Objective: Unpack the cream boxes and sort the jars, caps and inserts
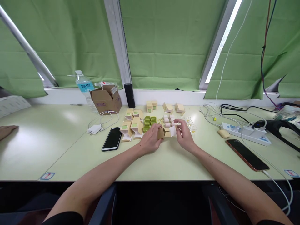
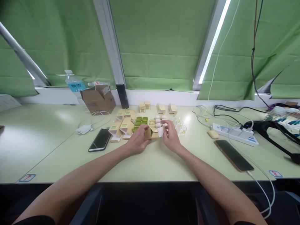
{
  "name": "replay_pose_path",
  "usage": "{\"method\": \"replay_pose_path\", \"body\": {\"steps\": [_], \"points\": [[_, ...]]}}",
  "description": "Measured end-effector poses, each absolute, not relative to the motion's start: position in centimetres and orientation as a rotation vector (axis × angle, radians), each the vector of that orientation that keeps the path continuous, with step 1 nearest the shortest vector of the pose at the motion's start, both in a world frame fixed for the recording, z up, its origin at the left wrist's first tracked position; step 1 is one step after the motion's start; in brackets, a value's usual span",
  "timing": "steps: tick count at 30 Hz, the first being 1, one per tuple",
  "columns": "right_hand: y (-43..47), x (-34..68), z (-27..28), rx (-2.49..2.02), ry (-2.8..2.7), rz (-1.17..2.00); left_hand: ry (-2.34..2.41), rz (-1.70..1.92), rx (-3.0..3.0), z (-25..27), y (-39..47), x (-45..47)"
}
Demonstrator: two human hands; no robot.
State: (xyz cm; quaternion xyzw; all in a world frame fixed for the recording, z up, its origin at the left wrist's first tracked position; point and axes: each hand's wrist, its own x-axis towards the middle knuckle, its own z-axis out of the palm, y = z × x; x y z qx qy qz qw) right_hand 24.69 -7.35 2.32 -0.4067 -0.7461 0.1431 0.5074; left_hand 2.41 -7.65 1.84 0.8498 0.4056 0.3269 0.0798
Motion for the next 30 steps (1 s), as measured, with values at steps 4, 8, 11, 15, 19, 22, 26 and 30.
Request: {"method": "replay_pose_path", "body": {"steps": [4,8,11,15,19,22,26,30], "points": [[-6.6,25.2,2.0,-0.974,-1.82,0.119,1.192,0.9,2.681,2.0,-7.9,2.4],[-6.0,25.7,1.6,-0.939,-1.872,-0.087,1.21,0.865,2.703,2.5,-8.0,2.5],[-5.7,25.8,1.4,-0.888,-1.919,-0.15,1.208,0.861,2.684,2.6,-8.1,2.5],[-5.8,25.6,1.6,-0.819,-1.975,-0.199,1.214,0.871,2.706,2.3,-8.1,2.6],[-6.2,25.2,1.8,-0.792,-2.027,-0.17,1.192,0.893,2.734,2.0,-8.0,2.7],[-6.6,25.3,2.1,-0.793,-1.992,-0.124,1.196,0.898,2.739,1.9,-8.0,2.7],[-7.4,25.7,2.8,-0.813,-2.007,-0.021,1.218,0.91,2.722,1.8,-8.0,2.7],[-7.9,25.4,3.2,-0.875,-2.067,0.101,1.204,0.929,2.738,1.8,-8.2,2.8]]}}
